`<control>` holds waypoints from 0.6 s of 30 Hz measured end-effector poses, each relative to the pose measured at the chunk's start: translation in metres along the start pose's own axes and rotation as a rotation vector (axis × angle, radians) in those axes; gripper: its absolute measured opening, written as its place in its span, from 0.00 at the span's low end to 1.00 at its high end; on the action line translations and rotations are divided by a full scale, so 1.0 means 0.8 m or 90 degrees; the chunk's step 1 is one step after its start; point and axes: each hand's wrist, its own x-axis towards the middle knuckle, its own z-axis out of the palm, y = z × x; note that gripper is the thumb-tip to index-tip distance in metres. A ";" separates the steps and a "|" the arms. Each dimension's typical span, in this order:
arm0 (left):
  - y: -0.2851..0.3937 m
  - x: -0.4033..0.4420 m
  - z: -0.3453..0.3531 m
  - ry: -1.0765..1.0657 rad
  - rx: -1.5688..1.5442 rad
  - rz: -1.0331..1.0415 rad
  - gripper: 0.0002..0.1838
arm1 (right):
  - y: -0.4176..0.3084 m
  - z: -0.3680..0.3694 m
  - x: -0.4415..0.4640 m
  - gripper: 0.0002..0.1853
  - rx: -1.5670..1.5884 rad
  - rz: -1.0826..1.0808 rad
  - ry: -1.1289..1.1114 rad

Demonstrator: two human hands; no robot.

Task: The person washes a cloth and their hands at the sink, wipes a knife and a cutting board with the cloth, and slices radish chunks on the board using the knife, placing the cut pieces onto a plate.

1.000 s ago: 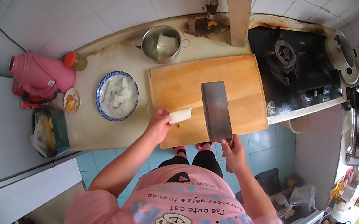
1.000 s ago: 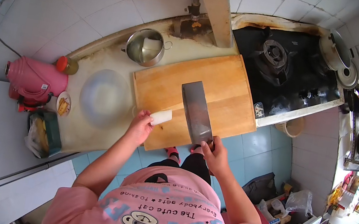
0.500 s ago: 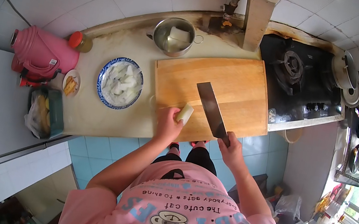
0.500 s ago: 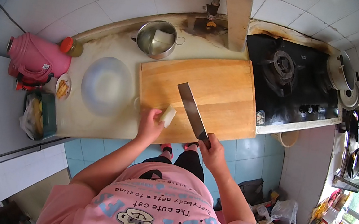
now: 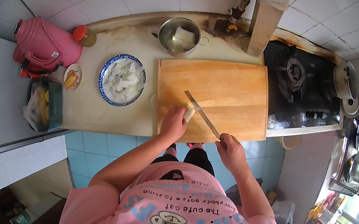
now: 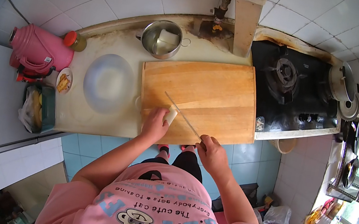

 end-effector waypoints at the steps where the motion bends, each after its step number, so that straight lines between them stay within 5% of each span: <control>1: 0.000 0.000 -0.001 0.005 0.010 0.029 0.20 | -0.002 -0.001 0.000 0.12 -0.010 -0.007 -0.001; 18: 0.001 0.007 -0.004 -0.005 0.067 0.095 0.19 | -0.015 -0.001 0.012 0.10 -0.152 -0.064 -0.053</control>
